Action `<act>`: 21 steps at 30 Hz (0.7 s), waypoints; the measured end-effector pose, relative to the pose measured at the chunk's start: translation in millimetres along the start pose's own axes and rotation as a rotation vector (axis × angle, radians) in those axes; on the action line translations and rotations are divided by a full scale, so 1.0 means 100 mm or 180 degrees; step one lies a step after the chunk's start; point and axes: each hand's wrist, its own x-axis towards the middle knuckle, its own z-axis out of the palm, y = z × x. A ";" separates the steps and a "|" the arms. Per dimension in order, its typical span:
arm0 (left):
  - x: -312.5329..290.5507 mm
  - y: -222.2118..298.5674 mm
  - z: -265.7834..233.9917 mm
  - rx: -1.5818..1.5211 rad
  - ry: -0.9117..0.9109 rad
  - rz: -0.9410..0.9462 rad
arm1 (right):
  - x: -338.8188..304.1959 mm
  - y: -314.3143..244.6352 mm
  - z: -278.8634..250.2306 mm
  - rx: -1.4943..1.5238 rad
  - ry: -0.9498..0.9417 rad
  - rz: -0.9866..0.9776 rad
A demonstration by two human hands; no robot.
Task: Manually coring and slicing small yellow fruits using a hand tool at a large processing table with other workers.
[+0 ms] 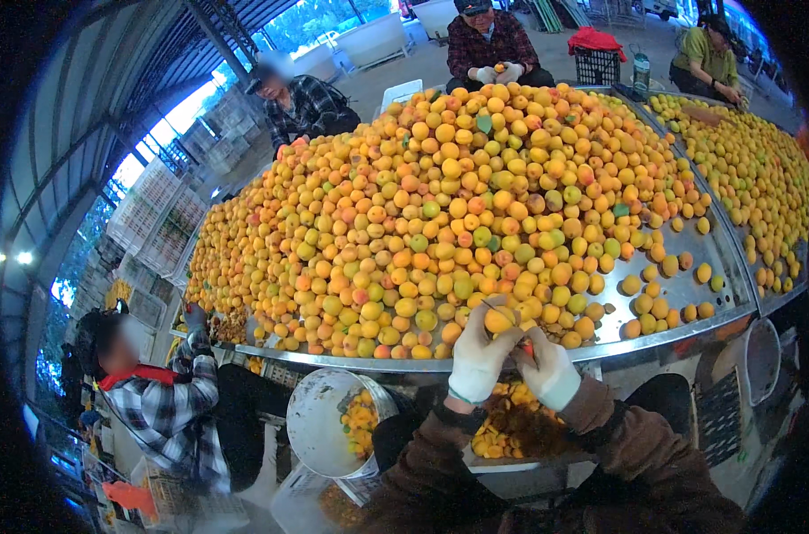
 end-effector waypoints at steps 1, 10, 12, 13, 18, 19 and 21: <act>-0.01 0.00 0.03 -0.0221 -0.0004 -0.0049 | -0.02 0.02 -0.02 0.0015 0.0062 -0.0207; -0.02 0.03 0.11 -0.0896 0.0156 -0.0827 | 0.09 0.03 0.02 0.0219 0.0281 -0.0450; 0.02 0.00 0.08 -0.0949 0.0365 -0.0599 | 0.09 0.02 0.02 0.0279 0.0246 -0.0428; 0.04 -0.04 0.08 -0.0789 0.0446 -0.0430 | 0.08 0.01 0.03 0.0312 0.0222 -0.0418; 0.07 -0.05 0.09 -0.0873 0.0657 -0.0300 | 0.09 -0.09 0.08 0.0343 0.0273 -0.0366; 0.03 0.04 0.10 -0.1195 0.0593 -0.0435 | 0.09 -0.09 0.10 0.0332 0.0256 -0.0306; -0.02 -0.10 0.06 -0.1319 0.0366 -0.0462 | 0.11 -0.05 0.19 0.0309 0.0291 -0.0370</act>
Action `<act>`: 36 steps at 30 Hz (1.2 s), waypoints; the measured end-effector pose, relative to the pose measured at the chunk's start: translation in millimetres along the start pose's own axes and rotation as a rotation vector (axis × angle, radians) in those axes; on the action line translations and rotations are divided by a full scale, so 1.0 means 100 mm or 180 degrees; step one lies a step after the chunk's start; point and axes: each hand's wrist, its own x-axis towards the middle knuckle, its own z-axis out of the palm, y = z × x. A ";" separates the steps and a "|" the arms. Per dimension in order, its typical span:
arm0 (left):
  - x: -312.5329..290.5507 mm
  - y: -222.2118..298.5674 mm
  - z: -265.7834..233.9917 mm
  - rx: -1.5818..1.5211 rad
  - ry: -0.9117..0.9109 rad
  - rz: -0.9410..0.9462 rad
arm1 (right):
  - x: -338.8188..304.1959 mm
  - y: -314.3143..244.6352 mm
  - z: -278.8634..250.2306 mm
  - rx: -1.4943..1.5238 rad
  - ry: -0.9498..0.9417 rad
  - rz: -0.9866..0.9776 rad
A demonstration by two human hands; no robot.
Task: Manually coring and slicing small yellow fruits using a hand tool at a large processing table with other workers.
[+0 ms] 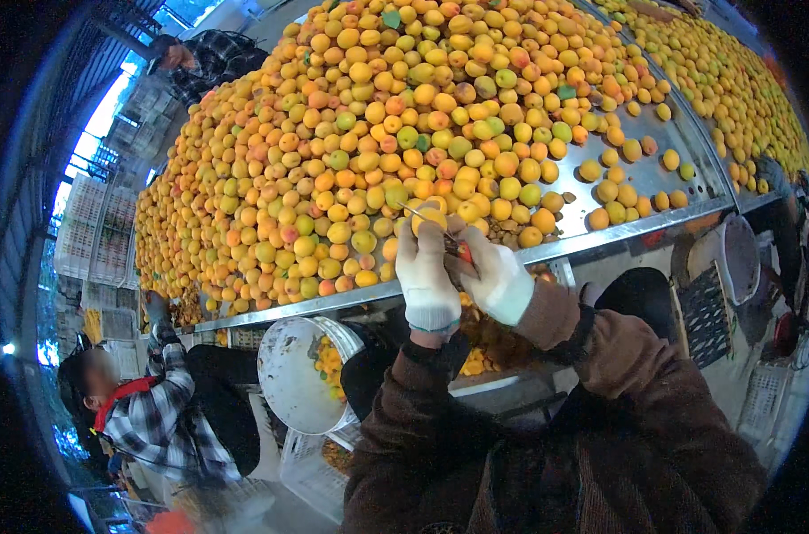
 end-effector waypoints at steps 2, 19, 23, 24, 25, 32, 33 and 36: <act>-0.02 -0.09 -0.04 0.0500 -0.0053 0.0157 | 0.01 0.02 0.02 -0.0084 0.0017 0.0049; -0.09 -0.21 -0.29 0.2867 -0.0061 0.0888 | 0.03 0.01 0.03 -0.0476 -0.0401 0.0294; 0.05 -0.23 -0.38 0.2330 -0.0578 0.1145 | 0.02 0.04 0.05 -0.0447 -0.0260 0.0217; 0.06 -0.20 -0.35 0.1687 -0.0506 0.0831 | 0.00 0.03 0.05 -0.0185 -0.0152 0.0101; 0.05 -0.17 -0.30 0.1044 -0.0437 0.0518 | -0.01 0.06 0.05 -0.0193 -0.0153 0.0136; 0.06 -0.12 -0.22 0.0144 -0.0474 0.0249 | 0.00 -0.03 -0.05 -0.0173 -0.0044 0.0079; 0.05 -0.11 -0.20 0.0651 -0.0531 0.0434 | 0.00 -0.02 -0.06 -0.0202 0.0029 0.0018; -0.06 -0.03 -0.16 0.1569 -0.0558 0.0600 | -0.02 0.01 -0.10 -0.0335 -0.0125 0.0134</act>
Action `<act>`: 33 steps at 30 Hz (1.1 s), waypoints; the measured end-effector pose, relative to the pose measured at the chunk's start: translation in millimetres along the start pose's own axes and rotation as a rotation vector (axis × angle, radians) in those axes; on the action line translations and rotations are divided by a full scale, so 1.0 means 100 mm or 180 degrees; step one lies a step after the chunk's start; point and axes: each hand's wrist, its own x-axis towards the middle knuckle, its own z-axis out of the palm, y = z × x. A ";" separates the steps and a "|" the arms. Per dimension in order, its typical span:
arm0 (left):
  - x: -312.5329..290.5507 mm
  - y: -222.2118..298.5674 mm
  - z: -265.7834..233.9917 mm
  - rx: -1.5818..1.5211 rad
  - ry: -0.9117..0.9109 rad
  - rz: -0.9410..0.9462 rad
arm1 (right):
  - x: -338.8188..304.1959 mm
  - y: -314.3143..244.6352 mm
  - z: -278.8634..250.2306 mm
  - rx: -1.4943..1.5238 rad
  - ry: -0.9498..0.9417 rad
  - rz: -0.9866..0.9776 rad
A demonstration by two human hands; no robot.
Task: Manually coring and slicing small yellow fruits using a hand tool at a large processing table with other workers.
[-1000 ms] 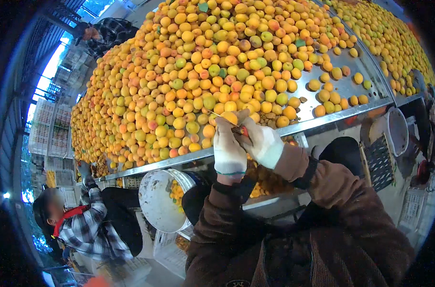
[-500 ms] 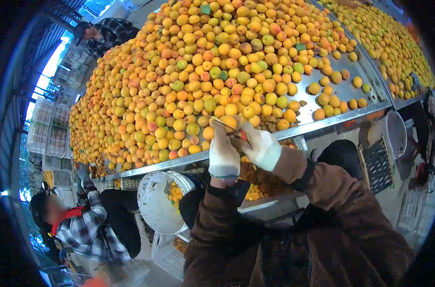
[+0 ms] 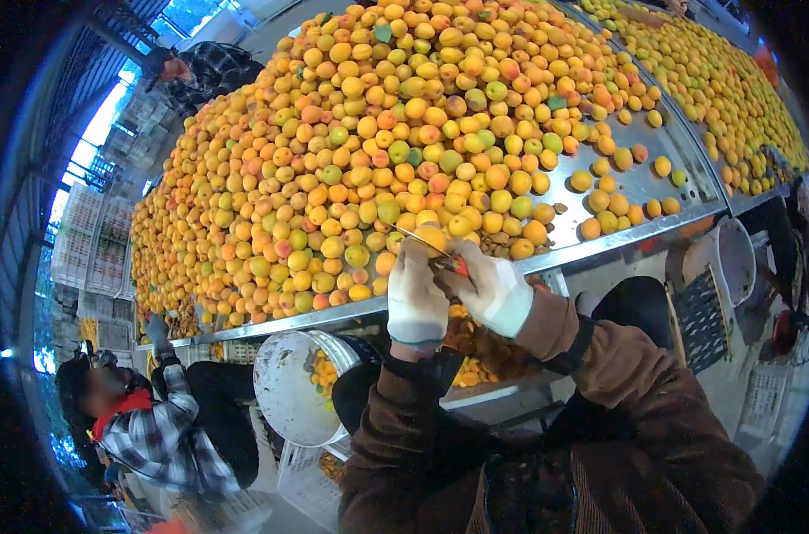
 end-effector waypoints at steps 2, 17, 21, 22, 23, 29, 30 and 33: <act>0.00 -0.07 0.03 -0.1713 0.0024 -0.0354 | -0.02 0.03 0.01 0.0020 -0.0015 0.0007; -0.06 -0.11 0.14 -0.2887 0.0019 -0.0733 | 0.04 0.18 0.10 -0.0719 0.0031 -0.0305; -0.06 -0.15 0.05 0.0276 0.0060 -0.0535 | 0.07 0.17 0.16 -0.0771 -0.0085 -0.0257; -0.04 -0.13 0.03 0.1111 0.0045 -0.0570 | 0.08 0.19 0.18 -0.0820 -0.0114 -0.0230; -0.04 -0.10 0.01 0.1427 -0.0020 -0.0750 | 0.07 0.20 0.18 -0.0727 -0.0047 -0.0344; -0.08 -0.42 0.01 0.1635 0.0453 0.0293 | 0.11 0.03 0.04 0.0108 0.0658 0.0130; -0.10 -0.46 0.04 0.1732 0.0353 0.0489 | 0.16 -0.03 -0.01 0.0308 0.0783 0.0216; -0.09 -0.38 0.27 0.0151 0.0100 -0.0211 | 0.21 0.03 0.00 0.0436 0.1187 0.0067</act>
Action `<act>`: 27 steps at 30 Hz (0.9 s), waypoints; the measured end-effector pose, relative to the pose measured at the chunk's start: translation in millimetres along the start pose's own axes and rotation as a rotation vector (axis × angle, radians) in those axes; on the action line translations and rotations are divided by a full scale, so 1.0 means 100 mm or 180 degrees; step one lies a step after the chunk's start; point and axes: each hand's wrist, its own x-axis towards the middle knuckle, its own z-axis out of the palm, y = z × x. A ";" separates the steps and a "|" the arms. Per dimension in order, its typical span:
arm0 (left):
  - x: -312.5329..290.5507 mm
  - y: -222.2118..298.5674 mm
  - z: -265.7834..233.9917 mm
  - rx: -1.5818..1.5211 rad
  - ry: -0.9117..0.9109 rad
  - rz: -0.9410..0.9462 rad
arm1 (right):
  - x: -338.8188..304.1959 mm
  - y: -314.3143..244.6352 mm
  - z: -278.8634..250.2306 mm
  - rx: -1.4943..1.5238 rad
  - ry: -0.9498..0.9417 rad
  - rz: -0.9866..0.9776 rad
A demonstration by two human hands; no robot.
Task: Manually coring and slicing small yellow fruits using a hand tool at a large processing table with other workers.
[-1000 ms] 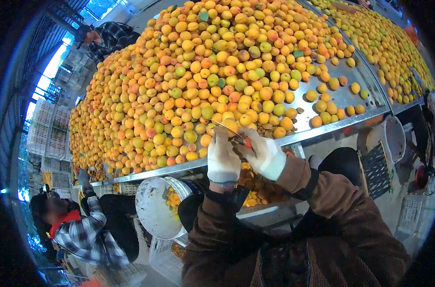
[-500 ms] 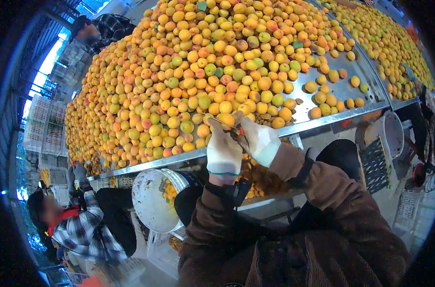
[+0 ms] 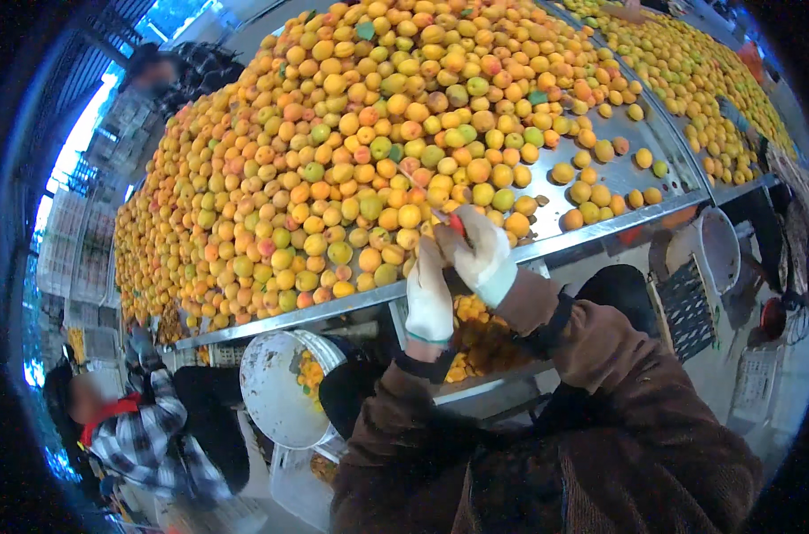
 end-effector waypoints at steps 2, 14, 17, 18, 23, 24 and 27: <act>0.02 0.15 0.12 -0.1155 0.0086 -0.0963 | -0.04 0.09 0.05 -0.0076 0.0098 0.0031; -0.03 0.03 0.21 -0.3325 0.0137 -0.2156 | -0.10 0.07 -0.14 -0.0488 -0.0486 -0.0844; 0.00 0.26 0.26 -0.3508 0.0103 -0.2814 | -0.13 0.24 -0.10 -0.0591 -0.0358 -0.0649; 0.01 -0.04 0.19 -0.3485 -0.0027 -0.2560 | -0.15 0.22 -0.04 -0.0513 -0.0303 -0.0513; 0.02 -0.77 -0.04 -0.2940 -0.0988 -0.1567 | -0.02 0.46 0.04 0.1198 -0.0041 0.1540; 0.04 -0.62 0.00 -0.3411 -0.1161 -0.1647 | -0.01 0.41 -0.06 0.1796 -0.0046 0.1789; 0.09 0.00 0.10 -0.4001 -0.1016 -0.2198 | 0.04 0.37 -0.20 0.2414 -0.0148 0.1955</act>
